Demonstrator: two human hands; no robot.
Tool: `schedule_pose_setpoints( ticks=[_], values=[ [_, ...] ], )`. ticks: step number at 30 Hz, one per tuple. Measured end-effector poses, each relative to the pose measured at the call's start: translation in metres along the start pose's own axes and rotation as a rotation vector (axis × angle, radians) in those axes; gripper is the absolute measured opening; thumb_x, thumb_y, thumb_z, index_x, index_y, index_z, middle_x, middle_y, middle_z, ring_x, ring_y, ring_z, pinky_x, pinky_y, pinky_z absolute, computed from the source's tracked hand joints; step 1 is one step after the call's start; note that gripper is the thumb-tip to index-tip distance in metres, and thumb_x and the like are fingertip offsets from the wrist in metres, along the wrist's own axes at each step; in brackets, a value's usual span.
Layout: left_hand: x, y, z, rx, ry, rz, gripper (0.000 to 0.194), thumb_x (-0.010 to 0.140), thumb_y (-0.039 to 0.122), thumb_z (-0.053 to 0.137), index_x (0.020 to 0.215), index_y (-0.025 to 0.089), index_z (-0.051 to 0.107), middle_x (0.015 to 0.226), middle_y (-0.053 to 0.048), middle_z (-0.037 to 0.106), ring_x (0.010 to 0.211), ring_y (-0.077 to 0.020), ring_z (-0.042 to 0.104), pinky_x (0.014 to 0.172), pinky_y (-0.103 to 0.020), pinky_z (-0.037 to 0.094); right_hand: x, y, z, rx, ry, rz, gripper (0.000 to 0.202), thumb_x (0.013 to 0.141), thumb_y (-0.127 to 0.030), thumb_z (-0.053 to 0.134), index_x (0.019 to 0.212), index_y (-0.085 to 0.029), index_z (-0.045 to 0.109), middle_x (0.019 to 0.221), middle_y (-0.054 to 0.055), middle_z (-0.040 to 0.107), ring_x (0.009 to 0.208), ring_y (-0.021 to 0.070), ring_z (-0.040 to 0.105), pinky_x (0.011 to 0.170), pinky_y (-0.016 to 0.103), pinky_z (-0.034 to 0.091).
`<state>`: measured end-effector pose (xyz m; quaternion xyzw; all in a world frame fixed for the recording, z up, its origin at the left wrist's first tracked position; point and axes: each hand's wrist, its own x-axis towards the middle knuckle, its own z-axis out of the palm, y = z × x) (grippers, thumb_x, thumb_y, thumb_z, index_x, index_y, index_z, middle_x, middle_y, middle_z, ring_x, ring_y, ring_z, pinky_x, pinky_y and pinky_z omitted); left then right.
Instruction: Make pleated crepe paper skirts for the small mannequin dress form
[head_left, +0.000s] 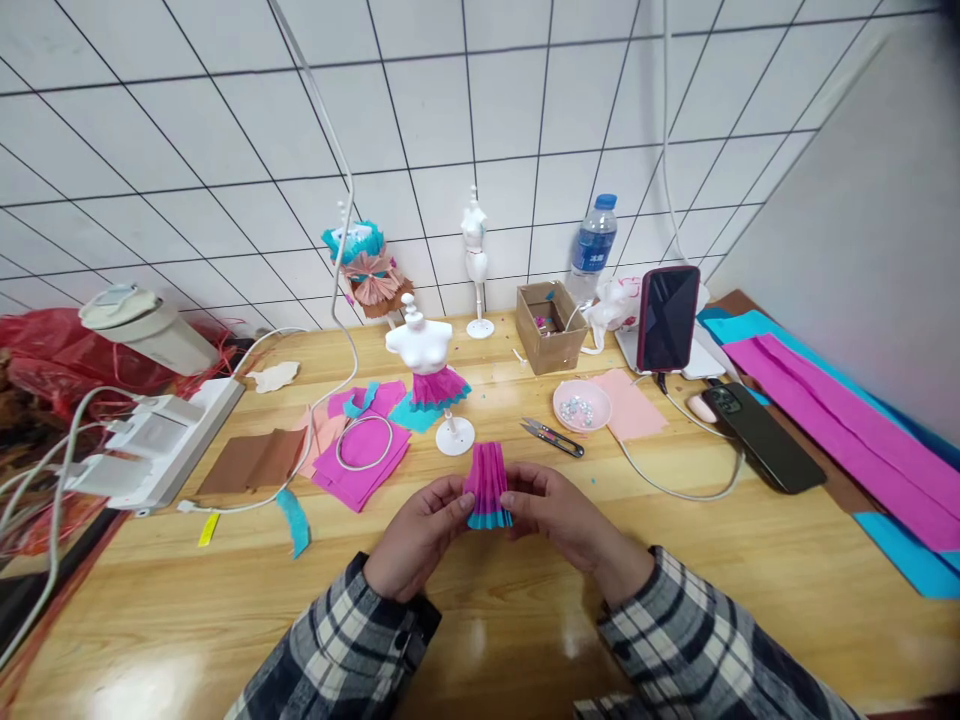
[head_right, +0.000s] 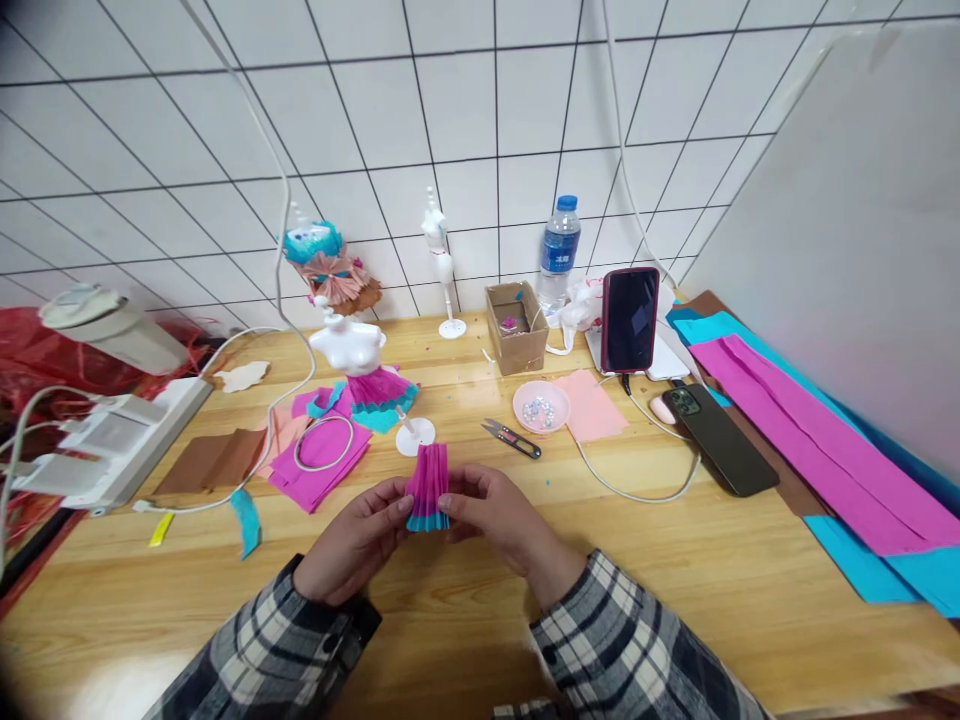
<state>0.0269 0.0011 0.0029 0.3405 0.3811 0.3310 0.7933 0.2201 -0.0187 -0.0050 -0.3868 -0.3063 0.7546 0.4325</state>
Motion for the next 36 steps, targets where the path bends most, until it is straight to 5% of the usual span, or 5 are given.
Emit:
schedule_pose_setpoints(
  ticks=[9, 15, 22, 27, 36],
  values=[
    [-0.003, 0.009, -0.007, -0.231, -0.139, -0.093, 0.017, 0.085, 0.02, 0.063, 0.099, 0.01, 0.069, 0.09, -0.009, 0.071, 0.084, -0.0172, 0.065, 0.082, -0.029, 0.049, -0.004, -0.005, -0.004, 0.118, -0.089, 0.103, 0.029, 0.066, -0.029, 0.083, 0.088, -0.015, 0.071, 0.082, 0.001, 0.064, 0.074, 0.0124, 0.061, 0.064, 0.027, 0.056],
    [0.0, 0.007, -0.009, -0.305, -0.148, -0.08, 0.023, 0.089, 0.027, 0.057, 0.104, 0.013, 0.067, 0.1, -0.011, 0.069, 0.09, -0.0204, 0.064, 0.084, -0.033, 0.048, -0.003, -0.001, -0.004, 0.094, -0.096, 0.064, 0.039, 0.067, -0.026, 0.084, 0.101, -0.018, 0.067, 0.093, 0.002, 0.065, 0.081, 0.0132, 0.061, 0.065, 0.026, 0.055],
    [-0.003, 0.001, -0.011, -0.161, -0.128, -0.013, 0.03, 0.081, 0.017, 0.068, 0.11, 0.017, 0.066, 0.104, -0.008, 0.068, 0.093, -0.0187, 0.062, 0.088, -0.032, 0.046, -0.003, 0.0, -0.003, 0.041, -0.104, 0.075, 0.042, 0.066, -0.028, 0.084, 0.104, -0.019, 0.067, 0.097, 0.003, 0.064, 0.084, 0.0147, 0.061, 0.065, 0.027, 0.056],
    [-0.004, 0.006, -0.014, -0.03, -0.208, 0.022, 0.036, 0.074, 0.032, 0.076, 0.104, 0.014, 0.067, 0.095, -0.009, 0.068, 0.088, -0.0204, 0.061, 0.083, -0.031, 0.045, -0.004, 0.0, -0.003, -0.043, -0.156, 0.122, 0.043, 0.066, -0.026, 0.083, 0.105, -0.017, 0.068, 0.093, 0.004, 0.065, 0.081, 0.014, 0.06, 0.065, 0.026, 0.055],
    [-0.003, 0.011, -0.017, 0.279, -0.041, 0.046, 0.029, 0.075, 0.036, 0.077, 0.081, 0.013, 0.061, 0.069, -0.001, 0.062, 0.063, -0.0109, 0.054, 0.062, -0.023, 0.041, -0.005, -0.001, -0.001, -0.089, -0.209, 0.177, 0.038, 0.066, -0.035, 0.084, 0.096, -0.016, 0.072, 0.08, 0.001, 0.066, 0.072, 0.0121, 0.06, 0.062, 0.025, 0.054]
  ],
)
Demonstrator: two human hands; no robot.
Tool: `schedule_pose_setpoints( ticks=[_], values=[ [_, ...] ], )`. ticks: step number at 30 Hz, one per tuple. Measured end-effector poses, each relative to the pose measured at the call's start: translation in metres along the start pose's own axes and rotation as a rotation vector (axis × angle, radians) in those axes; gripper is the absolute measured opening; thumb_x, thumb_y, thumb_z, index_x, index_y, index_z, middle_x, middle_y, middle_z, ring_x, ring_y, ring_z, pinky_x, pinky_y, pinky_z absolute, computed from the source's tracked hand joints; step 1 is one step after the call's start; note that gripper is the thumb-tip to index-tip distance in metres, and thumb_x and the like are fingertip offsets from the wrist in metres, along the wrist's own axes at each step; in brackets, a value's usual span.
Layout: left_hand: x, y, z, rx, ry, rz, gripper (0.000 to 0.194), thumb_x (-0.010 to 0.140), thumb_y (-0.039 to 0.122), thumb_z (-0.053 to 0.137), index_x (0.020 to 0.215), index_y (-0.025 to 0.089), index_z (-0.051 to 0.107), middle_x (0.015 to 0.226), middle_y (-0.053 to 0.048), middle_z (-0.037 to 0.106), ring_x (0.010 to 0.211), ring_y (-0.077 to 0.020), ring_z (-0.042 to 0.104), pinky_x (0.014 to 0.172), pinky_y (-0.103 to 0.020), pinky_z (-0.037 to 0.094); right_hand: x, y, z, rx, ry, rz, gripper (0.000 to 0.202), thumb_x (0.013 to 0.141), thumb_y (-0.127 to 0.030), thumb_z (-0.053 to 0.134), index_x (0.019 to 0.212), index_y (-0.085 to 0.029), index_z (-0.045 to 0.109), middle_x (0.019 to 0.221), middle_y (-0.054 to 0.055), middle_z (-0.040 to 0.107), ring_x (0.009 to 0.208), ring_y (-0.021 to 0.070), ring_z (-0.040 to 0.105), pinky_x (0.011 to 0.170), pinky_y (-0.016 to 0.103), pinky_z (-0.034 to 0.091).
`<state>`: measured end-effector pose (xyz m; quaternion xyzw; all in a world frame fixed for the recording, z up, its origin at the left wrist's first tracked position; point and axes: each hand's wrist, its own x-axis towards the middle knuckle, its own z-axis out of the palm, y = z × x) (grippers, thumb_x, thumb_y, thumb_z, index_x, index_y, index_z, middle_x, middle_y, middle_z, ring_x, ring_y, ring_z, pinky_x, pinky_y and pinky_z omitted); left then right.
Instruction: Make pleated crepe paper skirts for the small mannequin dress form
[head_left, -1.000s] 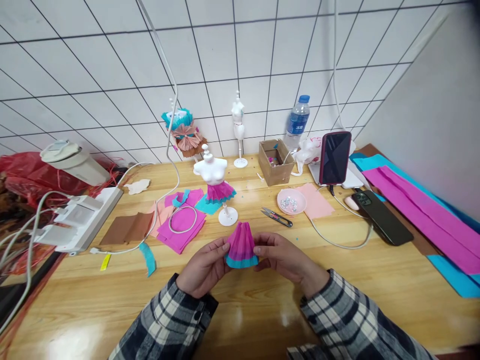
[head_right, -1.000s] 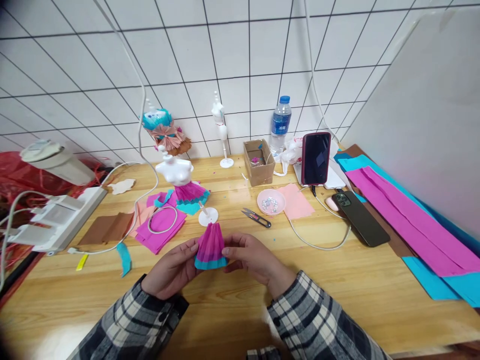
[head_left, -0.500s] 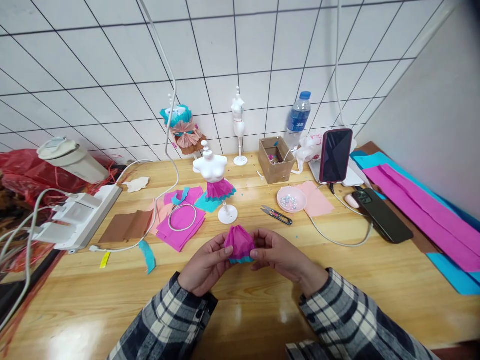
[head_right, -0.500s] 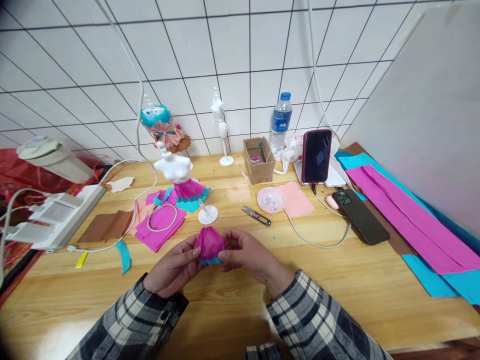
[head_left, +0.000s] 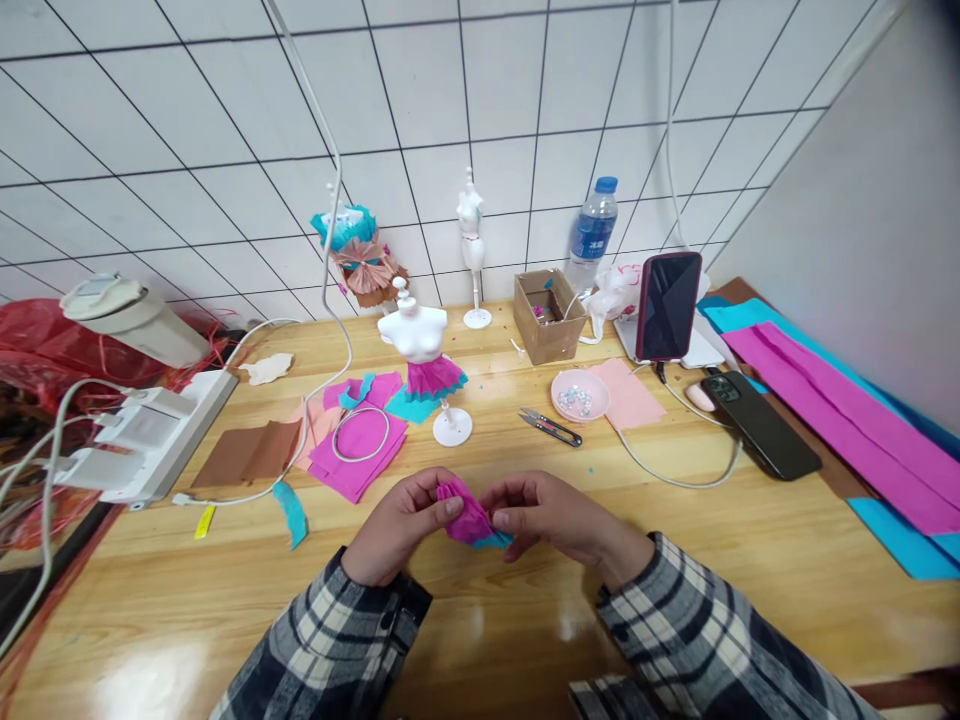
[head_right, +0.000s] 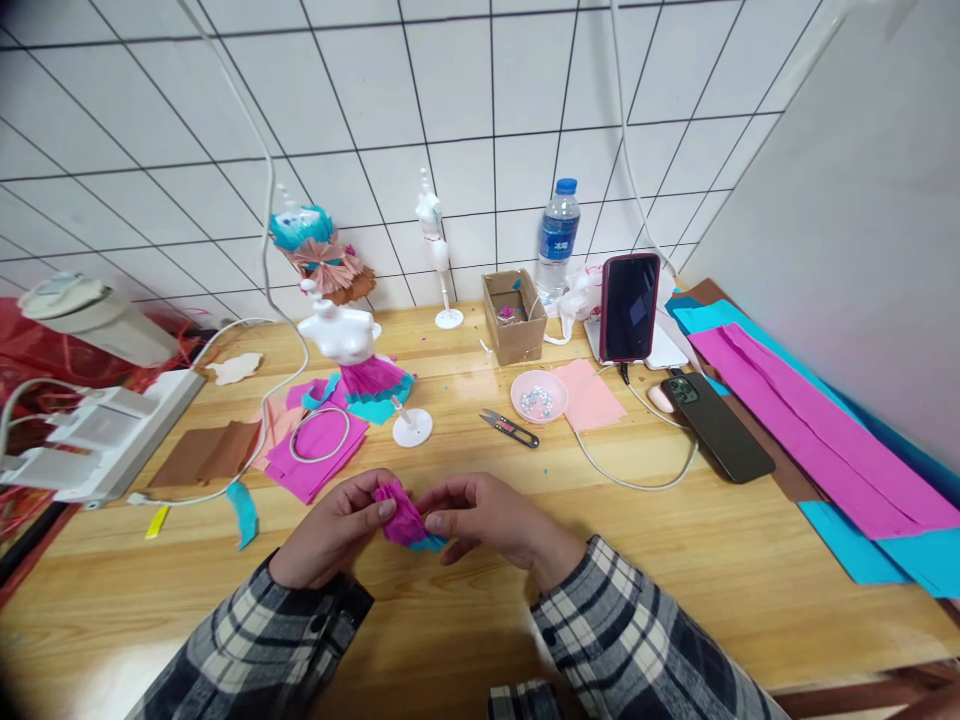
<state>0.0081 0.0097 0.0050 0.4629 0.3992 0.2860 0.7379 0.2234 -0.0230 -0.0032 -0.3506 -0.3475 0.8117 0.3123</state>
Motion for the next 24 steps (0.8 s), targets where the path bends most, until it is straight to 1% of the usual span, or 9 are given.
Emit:
schedule_pose_setpoints(
  ticks=[4, 6, 10, 12, 14, 16, 18, 20, 24],
  values=[
    [-0.0024, 0.0024, 0.0015, -0.019, -0.023, -0.036, 0.03, 0.075, 0.037, 0.077, 0.084, 0.013, 0.06, 0.071, -0.002, 0.063, 0.063, -0.0122, 0.057, 0.06, -0.023, 0.042, -0.001, 0.0014, -0.0011, -0.006, 0.008, 0.031, 0.034, 0.064, -0.038, 0.084, 0.084, -0.013, 0.072, 0.074, 0.0, 0.064, 0.065, 0.0103, 0.058, 0.062, 0.027, 0.054],
    [-0.0032, 0.0035, 0.0036, -0.063, -0.033, -0.048, 0.03, 0.075, 0.037, 0.076, 0.084, 0.013, 0.059, 0.07, -0.002, 0.063, 0.061, -0.0125, 0.058, 0.059, -0.024, 0.043, -0.0011, 0.0026, -0.0008, -0.008, 0.024, 0.026, 0.033, 0.063, -0.039, 0.085, 0.08, -0.013, 0.071, 0.073, 0.0, 0.062, 0.065, 0.0105, 0.057, 0.063, 0.028, 0.054],
    [-0.0037, 0.0051, 0.0071, -0.129, -0.016, -0.015, 0.026, 0.078, 0.035, 0.073, 0.081, 0.013, 0.059, 0.067, -0.002, 0.062, 0.059, -0.0117, 0.057, 0.057, -0.023, 0.045, 0.0003, 0.0042, 0.0016, -0.026, 0.012, -0.004, 0.039, 0.068, -0.04, 0.082, 0.099, -0.019, 0.072, 0.093, 0.003, 0.066, 0.084, 0.0146, 0.06, 0.067, 0.027, 0.054],
    [-0.0037, 0.0057, 0.0076, -0.13, -0.017, -0.005, 0.025, 0.079, 0.034, 0.073, 0.081, 0.013, 0.06, 0.068, -0.002, 0.063, 0.059, -0.0117, 0.058, 0.057, -0.023, 0.045, 0.0018, 0.005, 0.0026, -0.067, 0.009, -0.01, 0.042, 0.068, -0.04, 0.081, 0.104, -0.02, 0.071, 0.096, 0.004, 0.067, 0.087, 0.0154, 0.061, 0.066, 0.024, 0.052],
    [-0.0037, 0.0058, 0.0073, -0.115, -0.022, -0.001, 0.025, 0.079, 0.033, 0.073, 0.082, 0.012, 0.061, 0.068, -0.002, 0.063, 0.06, -0.0118, 0.058, 0.058, -0.023, 0.046, 0.0032, 0.0058, 0.0033, -0.125, 0.032, -0.01, 0.044, 0.067, -0.041, 0.082, 0.104, -0.02, 0.071, 0.086, 0.002, 0.066, 0.077, 0.0134, 0.059, 0.059, 0.021, 0.049],
    [-0.0037, 0.0057, 0.0065, -0.104, -0.031, 0.003, 0.025, 0.078, 0.034, 0.074, 0.083, 0.012, 0.062, 0.068, -0.002, 0.063, 0.061, -0.0119, 0.058, 0.059, -0.023, 0.046, 0.004, 0.0062, 0.0038, -0.182, 0.069, -0.016, 0.046, 0.067, -0.042, 0.081, 0.106, -0.021, 0.071, 0.076, -0.002, 0.06, 0.066, 0.0103, 0.053, 0.051, 0.018, 0.045],
    [-0.004, 0.0058, 0.006, -0.103, -0.034, 0.003, 0.026, 0.078, 0.035, 0.074, 0.083, 0.012, 0.062, 0.067, -0.002, 0.063, 0.06, -0.0118, 0.058, 0.059, -0.023, 0.046, 0.004, 0.0064, 0.0043, -0.23, 0.095, -0.015, 0.045, 0.068, -0.045, 0.079, 0.107, -0.022, 0.071, 0.071, -0.003, 0.055, 0.06, 0.0087, 0.047, 0.045, 0.017, 0.039],
    [-0.0043, 0.0064, 0.0059, -0.108, -0.033, -0.002, 0.027, 0.078, 0.035, 0.075, 0.083, 0.013, 0.062, 0.068, -0.001, 0.063, 0.06, -0.0116, 0.057, 0.059, -0.023, 0.045, 0.0037, 0.0066, 0.0045, -0.26, 0.106, -0.002, 0.041, 0.07, -0.048, 0.077, 0.101, -0.02, 0.073, 0.07, -0.002, 0.056, 0.058, 0.0087, 0.045, 0.045, 0.018, 0.035],
    [-0.0044, 0.0073, 0.0062, -0.108, -0.023, 0.006, 0.026, 0.077, 0.034, 0.075, 0.084, 0.013, 0.062, 0.069, 0.0, 0.061, 0.061, -0.0105, 0.056, 0.059, -0.022, 0.044, 0.004, 0.0064, 0.0043, -0.273, 0.112, -0.047, 0.034, 0.065, -0.045, 0.081, 0.082, -0.017, 0.074, 0.07, -0.001, 0.062, 0.063, 0.0103, 0.049, 0.057, 0.023, 0.037]
  ],
)
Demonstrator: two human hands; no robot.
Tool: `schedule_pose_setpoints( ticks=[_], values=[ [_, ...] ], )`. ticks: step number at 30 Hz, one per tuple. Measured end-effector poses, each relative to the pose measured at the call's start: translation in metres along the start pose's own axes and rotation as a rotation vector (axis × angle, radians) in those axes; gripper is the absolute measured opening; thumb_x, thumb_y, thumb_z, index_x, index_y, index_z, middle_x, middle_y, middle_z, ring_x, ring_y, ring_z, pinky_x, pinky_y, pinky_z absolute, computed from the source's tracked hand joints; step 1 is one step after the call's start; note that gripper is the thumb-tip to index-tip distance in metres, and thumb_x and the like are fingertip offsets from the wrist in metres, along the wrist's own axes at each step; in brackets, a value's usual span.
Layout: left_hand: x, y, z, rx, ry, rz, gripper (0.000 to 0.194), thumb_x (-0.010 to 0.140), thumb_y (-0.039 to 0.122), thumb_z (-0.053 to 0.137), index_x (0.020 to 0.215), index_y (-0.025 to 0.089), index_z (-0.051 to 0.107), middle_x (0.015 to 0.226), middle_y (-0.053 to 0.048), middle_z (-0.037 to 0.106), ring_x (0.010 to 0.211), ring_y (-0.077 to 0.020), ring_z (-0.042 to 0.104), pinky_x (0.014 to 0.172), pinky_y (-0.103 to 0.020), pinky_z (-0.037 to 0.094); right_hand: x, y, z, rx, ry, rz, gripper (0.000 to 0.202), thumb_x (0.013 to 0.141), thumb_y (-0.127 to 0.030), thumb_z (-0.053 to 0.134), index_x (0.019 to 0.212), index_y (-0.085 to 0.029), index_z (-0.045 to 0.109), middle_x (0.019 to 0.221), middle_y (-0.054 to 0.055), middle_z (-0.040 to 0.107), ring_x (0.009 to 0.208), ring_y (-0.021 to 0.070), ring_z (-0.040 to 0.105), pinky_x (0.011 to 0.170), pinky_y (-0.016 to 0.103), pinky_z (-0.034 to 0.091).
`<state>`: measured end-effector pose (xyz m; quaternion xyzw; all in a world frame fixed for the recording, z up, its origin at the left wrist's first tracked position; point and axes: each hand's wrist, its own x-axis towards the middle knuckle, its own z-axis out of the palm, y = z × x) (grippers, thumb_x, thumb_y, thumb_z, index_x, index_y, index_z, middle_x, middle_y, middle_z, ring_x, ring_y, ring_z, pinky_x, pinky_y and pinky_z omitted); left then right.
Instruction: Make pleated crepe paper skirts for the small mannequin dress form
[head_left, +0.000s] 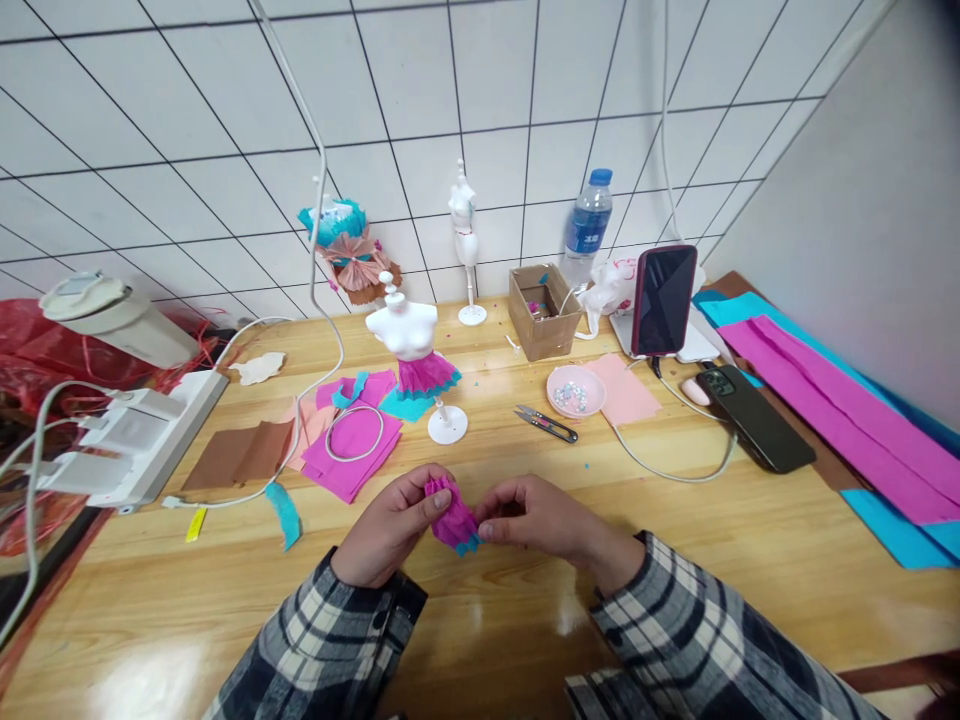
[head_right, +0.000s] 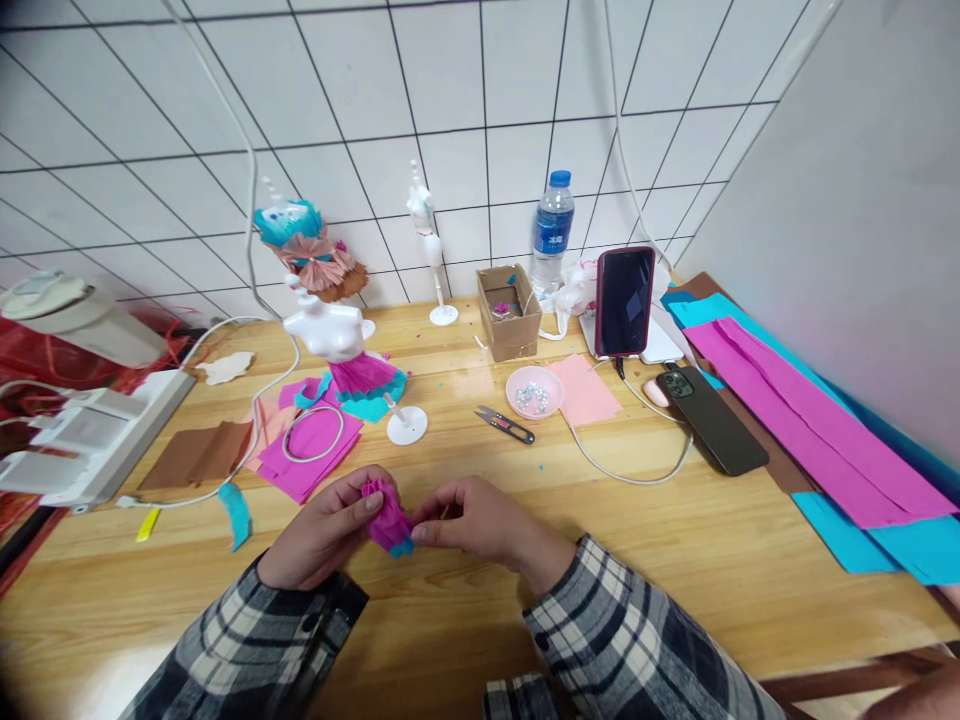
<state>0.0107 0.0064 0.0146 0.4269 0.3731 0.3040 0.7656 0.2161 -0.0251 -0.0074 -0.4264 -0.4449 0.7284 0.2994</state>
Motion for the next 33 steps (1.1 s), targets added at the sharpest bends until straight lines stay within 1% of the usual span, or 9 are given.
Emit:
schedule_pose_setpoints(
  ticks=[4, 11, 14, 16, 18, 22, 26, 29, 33],
  values=[
    [0.001, -0.001, -0.002, -0.002, 0.026, 0.007, 0.028, 0.074, 0.03, 0.079, 0.089, 0.014, 0.062, 0.072, 0.001, 0.06, 0.061, -0.0091, 0.055, 0.059, -0.021, 0.044, -0.001, -0.003, 0.0, -0.017, 0.026, 0.002, 0.029, 0.065, -0.044, 0.08, 0.075, -0.017, 0.073, 0.064, -0.003, 0.06, 0.057, 0.0089, 0.044, 0.055, 0.023, 0.034],
    [0.001, 0.0, -0.007, 0.021, 0.069, 0.018, 0.037, 0.071, 0.028, 0.081, 0.097, 0.016, 0.057, 0.073, 0.001, 0.062, 0.061, -0.0109, 0.059, 0.058, -0.022, 0.047, -0.002, -0.002, -0.001, -0.082, 0.118, 0.082, 0.029, 0.068, -0.044, 0.076, 0.076, -0.017, 0.073, 0.062, -0.001, 0.057, 0.053, 0.0099, 0.042, 0.043, 0.021, 0.032],
    [0.001, 0.001, -0.005, 0.081, 0.044, 0.041, 0.035, 0.072, 0.028, 0.08, 0.095, 0.016, 0.055, 0.072, 0.002, 0.062, 0.059, -0.0103, 0.058, 0.056, -0.021, 0.047, -0.002, -0.002, -0.002, -0.158, 0.143, -0.025, 0.032, 0.07, -0.043, 0.075, 0.09, -0.018, 0.074, 0.073, 0.001, 0.062, 0.057, 0.0106, 0.043, 0.049, 0.023, 0.036],
    [0.001, 0.001, -0.002, 0.106, 0.001, 0.071, 0.036, 0.073, 0.025, 0.079, 0.094, 0.018, 0.051, 0.07, 0.004, 0.06, 0.057, -0.0091, 0.056, 0.054, -0.02, 0.046, -0.002, -0.004, -0.001, -0.253, 0.204, -0.156, 0.036, 0.072, -0.041, 0.075, 0.103, -0.021, 0.074, 0.086, 0.002, 0.066, 0.061, 0.0108, 0.044, 0.056, 0.025, 0.036],
    [0.002, 0.0, 0.002, 0.119, -0.049, 0.094, 0.039, 0.074, 0.023, 0.078, 0.092, 0.02, 0.045, 0.068, 0.006, 0.059, 0.056, -0.0084, 0.055, 0.053, -0.018, 0.043, -0.003, -0.007, 0.001, -0.314, 0.264, -0.243, 0.036, 0.074, -0.04, 0.073, 0.105, -0.022, 0.073, 0.088, 0.002, 0.065, 0.062, 0.0108, 0.042, 0.058, 0.025, 0.035],
    [0.001, -0.003, 0.007, 0.185, -0.077, 0.071, 0.045, 0.073, 0.023, 0.079, 0.086, 0.022, 0.036, 0.067, 0.007, 0.057, 0.057, -0.0082, 0.054, 0.054, -0.018, 0.041, -0.002, -0.006, 0.005, -0.265, 0.251, -0.231, 0.031, 0.076, -0.041, 0.071, 0.096, -0.019, 0.074, 0.069, 0.0, 0.059, 0.057, 0.0105, 0.038, 0.054, 0.025, 0.03],
    [0.001, -0.003, 0.008, 0.227, -0.091, 0.062, 0.042, 0.073, 0.028, 0.078, 0.09, 0.021, 0.04, 0.067, 0.007, 0.052, 0.056, -0.0076, 0.049, 0.051, -0.018, 0.037, 0.003, 0.0, 0.005, -0.159, 0.245, -0.226, 0.021, 0.076, -0.037, 0.07, 0.084, -0.018, 0.072, 0.069, 0.0, 0.061, 0.06, 0.012, 0.045, 0.057, 0.026, 0.034],
    [0.002, 0.0, 0.007, 0.285, -0.04, 0.092, 0.037, 0.072, 0.03, 0.079, 0.089, 0.019, 0.048, 0.07, 0.005, 0.052, 0.061, -0.0083, 0.048, 0.055, -0.02, 0.037, 0.004, 0.0, 0.002, -0.108, 0.268, -0.238, 0.02, 0.076, -0.037, 0.069, 0.077, -0.017, 0.07, 0.07, 0.001, 0.062, 0.062, 0.0126, 0.047, 0.06, 0.026, 0.037],
    [0.002, -0.001, 0.007, 0.316, -0.002, 0.099, 0.037, 0.074, 0.029, 0.077, 0.095, 0.02, 0.047, 0.073, 0.004, 0.055, 0.062, -0.0096, 0.049, 0.058, -0.022, 0.037, -0.001, -0.005, 0.002, -0.203, 0.282, -0.27, 0.023, 0.078, -0.035, 0.069, 0.094, -0.02, 0.071, 0.081, 0.001, 0.066, 0.061, 0.0112, 0.046, 0.057, 0.025, 0.035]
  ],
)
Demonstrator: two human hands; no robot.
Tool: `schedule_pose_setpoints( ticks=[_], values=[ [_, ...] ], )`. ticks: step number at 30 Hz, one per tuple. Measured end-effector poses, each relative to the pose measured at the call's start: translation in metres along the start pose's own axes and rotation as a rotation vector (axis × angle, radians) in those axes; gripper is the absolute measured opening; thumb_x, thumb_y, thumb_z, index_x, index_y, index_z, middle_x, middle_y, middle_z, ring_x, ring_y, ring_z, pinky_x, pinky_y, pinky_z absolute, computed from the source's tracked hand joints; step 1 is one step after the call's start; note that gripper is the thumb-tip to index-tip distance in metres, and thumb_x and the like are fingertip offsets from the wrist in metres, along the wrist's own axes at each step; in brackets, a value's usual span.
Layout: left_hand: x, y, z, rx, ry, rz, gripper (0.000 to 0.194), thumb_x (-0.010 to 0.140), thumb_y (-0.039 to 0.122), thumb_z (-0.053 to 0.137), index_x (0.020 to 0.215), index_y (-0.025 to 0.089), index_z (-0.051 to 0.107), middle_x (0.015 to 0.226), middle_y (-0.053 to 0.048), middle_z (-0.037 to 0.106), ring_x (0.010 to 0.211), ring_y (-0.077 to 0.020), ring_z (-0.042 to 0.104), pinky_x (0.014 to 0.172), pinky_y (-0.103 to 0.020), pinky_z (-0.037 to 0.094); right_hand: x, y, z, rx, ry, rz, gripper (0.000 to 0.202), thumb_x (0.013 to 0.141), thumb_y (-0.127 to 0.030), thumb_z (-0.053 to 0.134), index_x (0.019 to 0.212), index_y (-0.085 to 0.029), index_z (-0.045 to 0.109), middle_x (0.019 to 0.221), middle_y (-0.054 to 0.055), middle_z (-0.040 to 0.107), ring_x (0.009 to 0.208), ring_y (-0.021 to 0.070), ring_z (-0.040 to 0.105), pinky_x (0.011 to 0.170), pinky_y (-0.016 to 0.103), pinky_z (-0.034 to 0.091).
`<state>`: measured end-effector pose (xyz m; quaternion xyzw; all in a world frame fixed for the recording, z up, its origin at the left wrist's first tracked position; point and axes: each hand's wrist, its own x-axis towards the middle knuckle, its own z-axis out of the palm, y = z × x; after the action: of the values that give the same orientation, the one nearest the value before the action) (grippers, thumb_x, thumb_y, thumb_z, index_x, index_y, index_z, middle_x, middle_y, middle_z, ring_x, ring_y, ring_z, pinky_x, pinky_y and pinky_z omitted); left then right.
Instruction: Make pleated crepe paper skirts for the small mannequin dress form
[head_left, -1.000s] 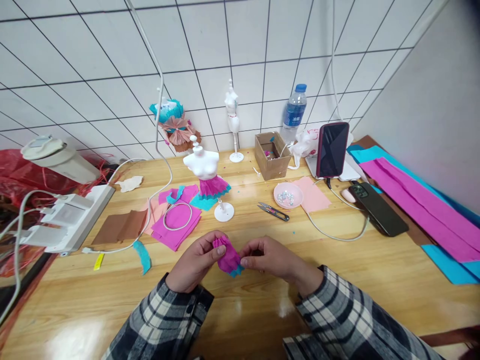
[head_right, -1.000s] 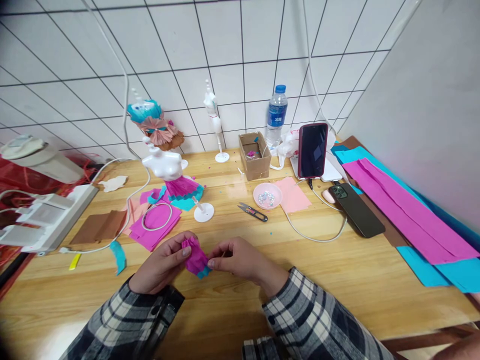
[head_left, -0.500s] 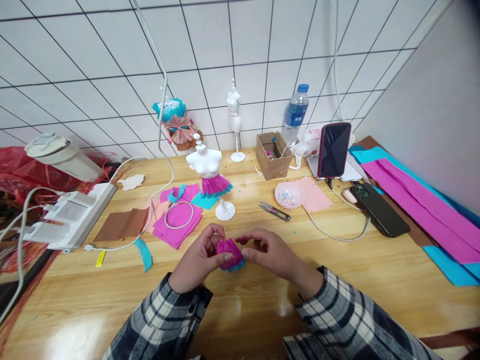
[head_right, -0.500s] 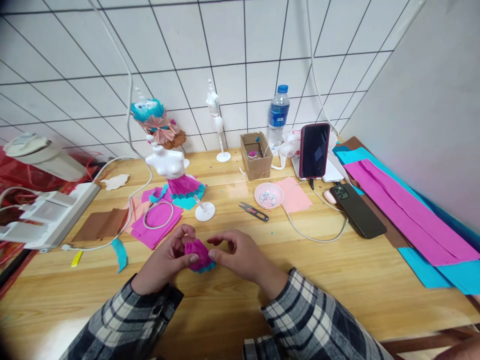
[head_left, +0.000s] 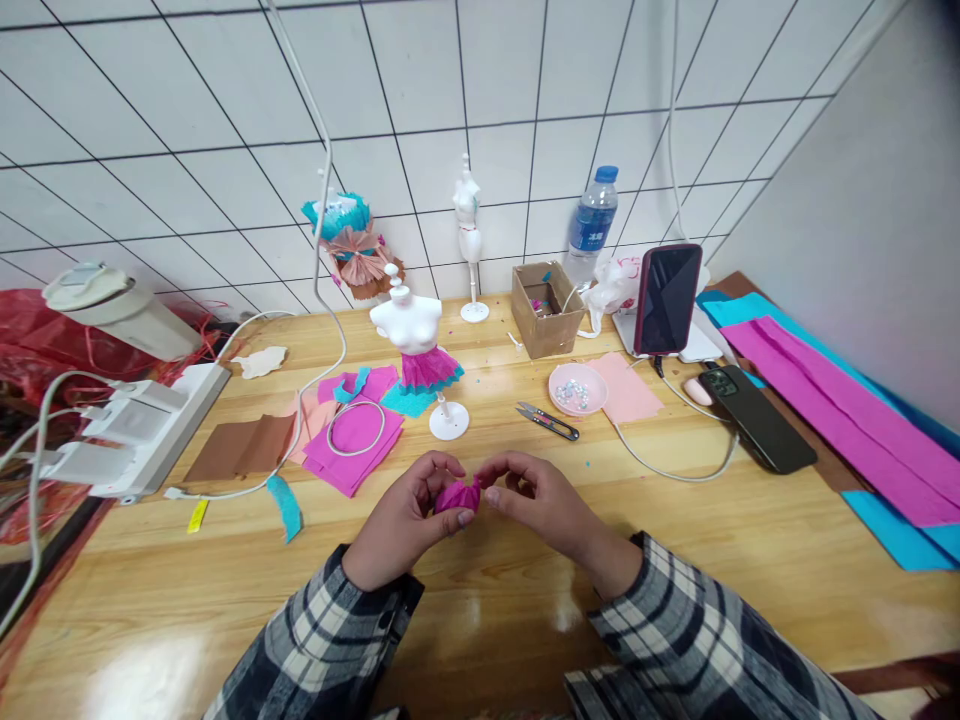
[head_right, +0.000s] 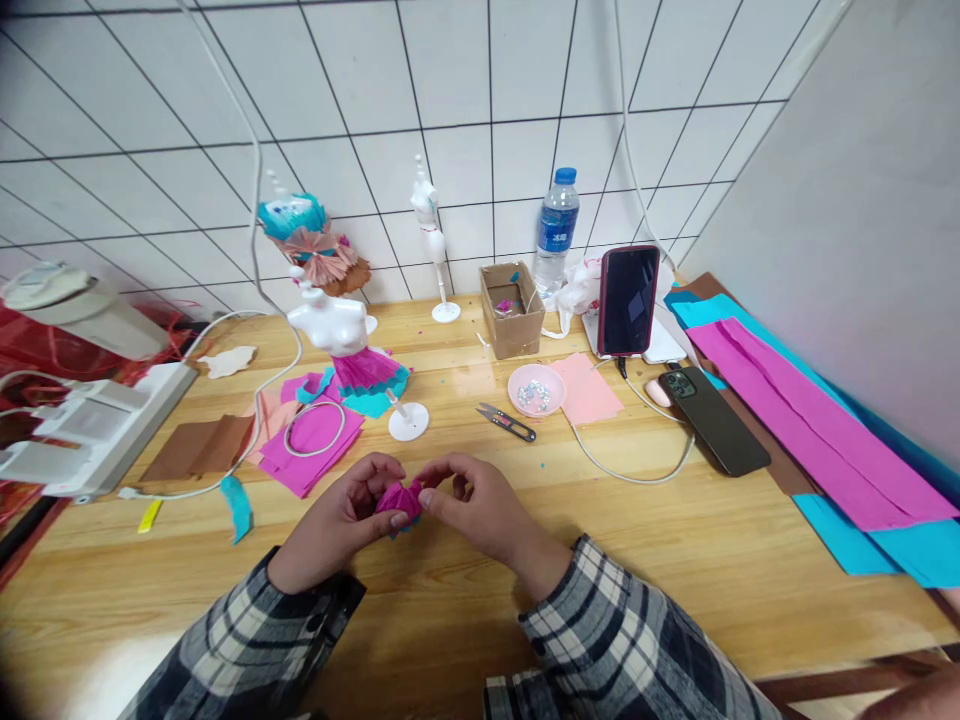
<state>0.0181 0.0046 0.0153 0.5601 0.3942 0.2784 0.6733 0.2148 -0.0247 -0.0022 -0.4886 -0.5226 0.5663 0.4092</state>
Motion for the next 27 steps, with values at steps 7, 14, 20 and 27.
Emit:
schedule_pose_setpoints(
  ticks=[7, 14, 20, 27],
  values=[
    [-0.003, -0.001, 0.008, 0.164, 0.017, 0.031, 0.042, 0.075, 0.022, 0.073, 0.1, 0.023, 0.039, 0.074, 0.004, 0.061, 0.065, -0.0116, 0.052, 0.064, -0.024, 0.037, -0.004, -0.005, 0.008, -0.244, 0.073, -0.176, 0.022, 0.072, -0.036, 0.077, 0.088, -0.022, 0.07, 0.097, 0.004, 0.068, 0.093, 0.0219, 0.057, 0.084, 0.034, 0.04],
    [-0.004, 0.003, 0.0, 0.016, -0.106, 0.008, 0.054, 0.076, 0.028, 0.074, 0.119, 0.022, 0.041, 0.084, 0.0, 0.063, 0.072, -0.0132, 0.055, 0.066, -0.025, 0.038, -0.004, -0.008, 0.003, -0.15, 0.043, -0.155, 0.019, 0.076, -0.035, 0.074, 0.075, -0.021, 0.063, 0.092, 0.002, 0.066, 0.089, 0.0192, 0.058, 0.076, 0.03, 0.04],
    [-0.003, -0.006, -0.006, -0.209, -0.064, 0.055, 0.051, 0.079, 0.023, 0.073, 0.123, 0.023, 0.047, 0.081, 0.0, 0.063, 0.073, -0.0139, 0.059, 0.068, -0.025, 0.042, -0.002, -0.003, 0.003, 0.187, -0.085, 0.066, 0.035, 0.068, -0.038, 0.081, 0.09, -0.018, 0.062, 0.08, -0.001, 0.061, 0.069, 0.0125, 0.052, 0.063, 0.026, 0.039],
    [-0.001, -0.011, -0.006, -0.244, -0.054, 0.08, 0.051, 0.079, 0.029, 0.074, 0.124, 0.022, 0.052, 0.092, -0.004, 0.067, 0.082, -0.016, 0.061, 0.075, -0.027, 0.046, 0.0, 0.0, 0.003, 0.332, -0.045, 0.086, 0.034, 0.067, -0.04, 0.082, 0.083, -0.017, 0.062, 0.078, 0.0, 0.06, 0.07, 0.013, 0.053, 0.067, 0.027, 0.042]
  ],
)
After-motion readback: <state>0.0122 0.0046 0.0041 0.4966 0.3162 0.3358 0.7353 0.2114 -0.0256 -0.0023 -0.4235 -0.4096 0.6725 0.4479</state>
